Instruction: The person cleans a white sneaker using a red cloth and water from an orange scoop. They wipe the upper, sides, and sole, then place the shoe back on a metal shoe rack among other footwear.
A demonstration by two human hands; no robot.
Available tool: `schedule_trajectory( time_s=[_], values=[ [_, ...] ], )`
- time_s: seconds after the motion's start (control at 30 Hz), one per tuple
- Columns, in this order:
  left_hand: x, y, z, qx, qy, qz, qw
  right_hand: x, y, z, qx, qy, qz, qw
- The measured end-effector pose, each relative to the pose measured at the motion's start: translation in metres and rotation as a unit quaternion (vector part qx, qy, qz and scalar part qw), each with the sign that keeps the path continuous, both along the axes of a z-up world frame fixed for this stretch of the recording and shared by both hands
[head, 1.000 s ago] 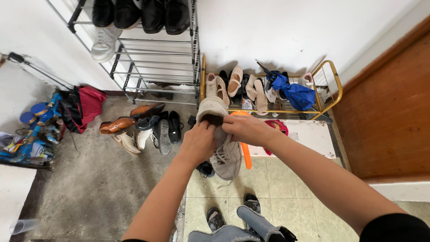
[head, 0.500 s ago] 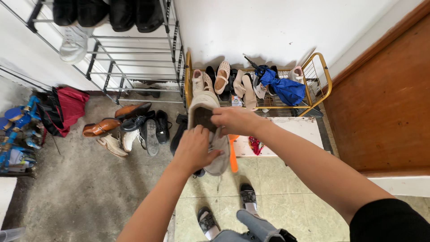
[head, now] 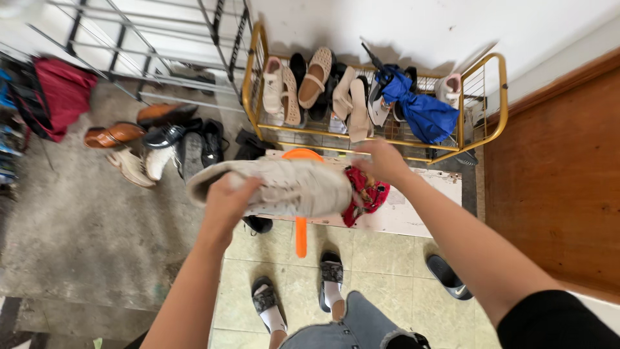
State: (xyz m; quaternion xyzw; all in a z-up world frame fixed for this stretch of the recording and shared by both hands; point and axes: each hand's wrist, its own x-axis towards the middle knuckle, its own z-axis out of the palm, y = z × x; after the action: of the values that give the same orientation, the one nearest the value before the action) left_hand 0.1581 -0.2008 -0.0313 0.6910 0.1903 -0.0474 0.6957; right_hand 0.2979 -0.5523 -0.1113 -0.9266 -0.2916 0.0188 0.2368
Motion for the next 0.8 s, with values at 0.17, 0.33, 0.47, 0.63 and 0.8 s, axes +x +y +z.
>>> schedule_trajectory(
  time_s=[0.17,0.33,0.47,0.63,0.8],
  values=[
    [0.024,-0.016,-0.018,-0.278,0.13,0.203,0.93,-0.022,-0.062,-0.157,-0.089,0.27,-0.097,0.954],
    [0.029,-0.05,-0.012,-0.455,0.204,0.258,0.827,-0.058,-0.075,-0.248,-0.193,0.354,-0.116,0.908],
    [0.032,-0.075,-0.022,-0.492,0.171,0.266,0.811,-0.057,-0.075,-0.273,-0.163,0.322,-0.081,0.929],
    [0.031,-0.076,-0.037,-0.534,0.06,0.227,0.812,-0.047,-0.087,-0.237,-0.056,0.355,-0.231,0.904],
    [0.033,-0.07,-0.013,-0.579,-0.022,0.248,0.776,-0.022,-0.089,-0.143,0.15,0.299,-0.269,0.903]
  ],
)
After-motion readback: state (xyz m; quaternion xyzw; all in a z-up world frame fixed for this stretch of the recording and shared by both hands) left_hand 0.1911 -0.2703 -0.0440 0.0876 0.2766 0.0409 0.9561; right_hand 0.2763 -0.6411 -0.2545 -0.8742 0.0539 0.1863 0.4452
